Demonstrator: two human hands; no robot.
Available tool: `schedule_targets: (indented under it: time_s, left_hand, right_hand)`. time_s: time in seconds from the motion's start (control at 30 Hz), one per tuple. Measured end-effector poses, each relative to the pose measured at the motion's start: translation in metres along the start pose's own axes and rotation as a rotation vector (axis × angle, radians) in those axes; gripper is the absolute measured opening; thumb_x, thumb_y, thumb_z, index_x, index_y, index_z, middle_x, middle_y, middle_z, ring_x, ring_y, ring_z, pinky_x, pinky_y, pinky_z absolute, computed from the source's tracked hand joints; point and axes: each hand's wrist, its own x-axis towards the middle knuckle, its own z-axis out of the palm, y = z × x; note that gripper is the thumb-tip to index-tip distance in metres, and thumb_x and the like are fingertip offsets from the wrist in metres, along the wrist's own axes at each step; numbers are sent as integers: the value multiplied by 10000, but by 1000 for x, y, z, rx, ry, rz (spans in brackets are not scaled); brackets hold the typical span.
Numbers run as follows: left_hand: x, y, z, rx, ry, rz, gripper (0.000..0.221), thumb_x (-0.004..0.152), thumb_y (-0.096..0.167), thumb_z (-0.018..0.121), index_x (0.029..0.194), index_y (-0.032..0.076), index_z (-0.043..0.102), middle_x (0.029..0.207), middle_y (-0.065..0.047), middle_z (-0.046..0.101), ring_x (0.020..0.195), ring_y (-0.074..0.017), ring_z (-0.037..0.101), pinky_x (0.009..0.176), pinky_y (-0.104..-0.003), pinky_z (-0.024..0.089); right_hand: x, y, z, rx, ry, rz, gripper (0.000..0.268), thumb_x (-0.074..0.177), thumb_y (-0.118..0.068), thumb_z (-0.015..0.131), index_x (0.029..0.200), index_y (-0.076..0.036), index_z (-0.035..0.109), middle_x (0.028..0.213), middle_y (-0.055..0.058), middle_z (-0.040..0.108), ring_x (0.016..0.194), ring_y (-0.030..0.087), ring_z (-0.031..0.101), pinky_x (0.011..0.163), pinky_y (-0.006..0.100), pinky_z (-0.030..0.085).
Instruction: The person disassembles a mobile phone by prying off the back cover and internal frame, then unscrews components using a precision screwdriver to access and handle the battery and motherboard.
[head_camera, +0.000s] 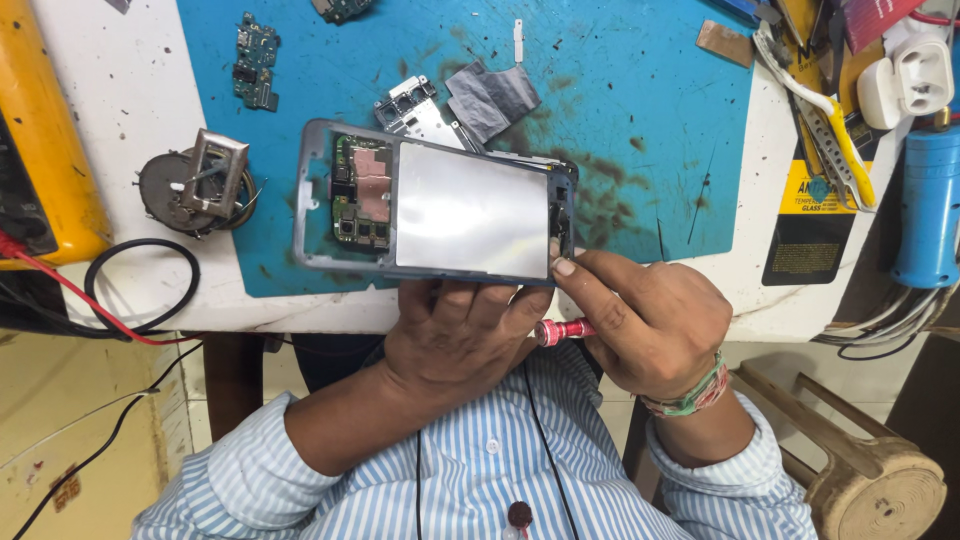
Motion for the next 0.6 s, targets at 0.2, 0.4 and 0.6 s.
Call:
schedule_targets:
  time_s: [0.2, 0.4, 0.6]
  left_hand:
    - [-2, -1, 2, 9, -3, -7, 542, 1103, 406, 525, 1587, 188, 415, 1661, -124, 220, 1623, -312, 36, 1327, -577, 63]
    - [-3, 0, 3, 37, 5, -4, 595, 1107, 385, 485, 1645, 178, 337, 1703, -146, 109, 1650, -338, -54, 1335, -587, 6]
    - [-3, 0, 3, 42, -9, -7, 627, 1108, 388, 462, 1671, 177, 282, 1739, -153, 82, 1654, -350, -78, 1337, -599, -6]
  right_hand:
    - [0, 0, 0, -1, -10, -2, 343, 851, -118, 754, 1194, -110, 759, 1031, 96, 761, 653, 172, 610, 559, 336, 434]
    - [1, 0, -1, -3, -22, 0, 343, 858, -129, 759, 1201, -112, 754, 1044, 95, 766, 658, 173, 609, 557, 338, 429]
    - [0, 1, 0, -2, -16, -5, 347, 862, -138, 769, 1207, -114, 754, 1038, 93, 763, 653, 171, 604, 552, 339, 419]
